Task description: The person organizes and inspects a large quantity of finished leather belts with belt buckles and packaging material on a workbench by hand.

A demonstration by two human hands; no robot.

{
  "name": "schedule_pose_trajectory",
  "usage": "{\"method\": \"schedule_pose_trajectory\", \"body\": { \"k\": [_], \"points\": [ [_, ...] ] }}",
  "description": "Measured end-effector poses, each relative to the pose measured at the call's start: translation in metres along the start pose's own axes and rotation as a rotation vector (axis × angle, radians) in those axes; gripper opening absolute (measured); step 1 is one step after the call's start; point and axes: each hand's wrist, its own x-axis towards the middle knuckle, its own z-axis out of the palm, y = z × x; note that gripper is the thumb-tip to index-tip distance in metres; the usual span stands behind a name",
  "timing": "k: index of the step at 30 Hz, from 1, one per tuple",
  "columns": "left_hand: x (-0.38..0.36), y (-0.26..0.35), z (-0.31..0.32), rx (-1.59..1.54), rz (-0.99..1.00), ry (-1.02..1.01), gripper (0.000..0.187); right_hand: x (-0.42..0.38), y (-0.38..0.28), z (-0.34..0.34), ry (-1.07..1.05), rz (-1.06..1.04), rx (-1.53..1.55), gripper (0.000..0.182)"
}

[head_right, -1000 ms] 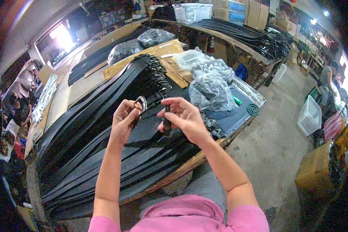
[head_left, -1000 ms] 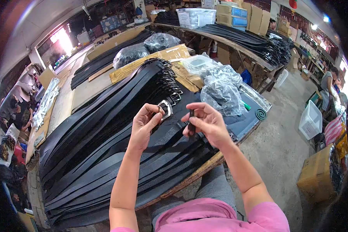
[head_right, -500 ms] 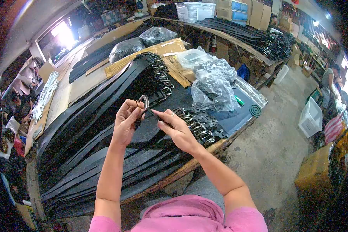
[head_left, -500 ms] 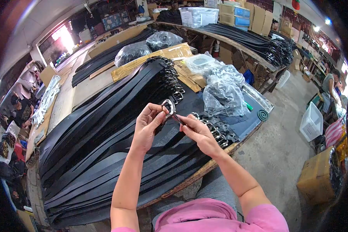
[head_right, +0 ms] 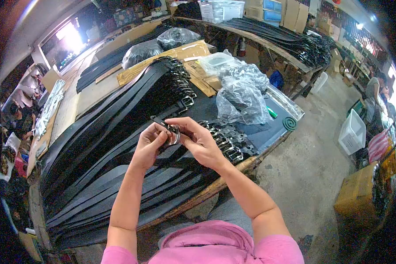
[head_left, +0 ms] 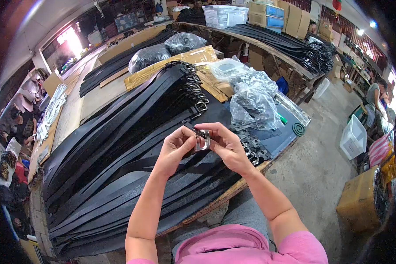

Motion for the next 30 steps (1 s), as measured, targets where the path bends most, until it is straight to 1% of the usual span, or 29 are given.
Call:
{"method": "schedule_pose_trajectory", "body": {
  "k": [3,5,9,11,14,15,17,18,19,21,22,23,24,25,27,30],
  "points": [
    [-0.001,-0.005,0.001,0.006,-0.011,0.042,0.015,0.000,0.002,-0.003,-0.017,-0.012,-0.100,0.039],
    [-0.002,-0.003,0.005,-0.006,-0.010,0.078,0.016,-0.001,0.004,-0.003,-0.021,-0.021,-0.081,0.038],
    [-0.002,-0.005,0.002,0.009,-0.030,0.053,0.015,-0.002,0.000,-0.004,-0.022,-0.006,-0.146,0.038],
    [-0.002,-0.005,0.003,0.002,-0.046,0.066,0.015,-0.001,-0.004,-0.004,-0.030,-0.041,-0.189,0.038],
    [-0.002,-0.008,0.000,-0.028,-0.007,-0.008,0.017,-0.002,-0.002,-0.008,-0.051,-0.050,-0.247,0.040],
    [-0.002,-0.007,0.001,-0.013,-0.018,0.007,0.018,-0.002,-0.001,-0.010,-0.058,-0.046,-0.265,0.041],
    [-0.005,0.000,0.007,0.018,-0.044,0.034,0.021,-0.003,-0.012,-0.013,-0.079,0.009,-0.320,0.043],
    [-0.004,0.005,0.010,0.052,-0.021,0.048,0.023,-0.003,-0.016,-0.017,-0.088,0.036,-0.346,0.044],
    [-0.003,0.010,0.012,0.085,0.002,0.062,0.026,-0.005,-0.015,-0.025,-0.111,0.116,-0.292,0.046],
    [-0.004,0.015,0.008,0.146,-0.046,-0.028,0.030,-0.006,-0.022,-0.038,-0.209,0.263,-0.304,0.039],
    [-0.003,0.015,0.007,0.199,-0.085,-0.058,0.031,-0.006,-0.023,-0.044,-0.316,0.352,-0.300,0.024],
    [-0.003,0.014,0.007,0.253,-0.122,-0.090,0.031,-0.005,-0.028,-0.048,-0.350,0.401,-0.337,0.020],
    [-0.003,0.010,0.008,0.212,-0.095,-0.132,0.031,-0.005,-0.036,-0.049,-0.384,0.448,-0.373,0.016],
    [-0.003,0.010,0.009,0.209,-0.143,-0.142,0.031,-0.004,-0.041,-0.052,-0.419,0.496,-0.408,0.013],
    [-0.003,0.017,0.014,0.204,-0.237,-0.160,0.032,-0.004,-0.040,-0.058,-0.464,0.466,-0.384,0.014],
    [-0.001,0.020,0.012,0.170,-0.262,-0.271,0.029,-0.004,-0.039,-0.059,-0.515,0.385,-0.426,0.017]
  ]
}}
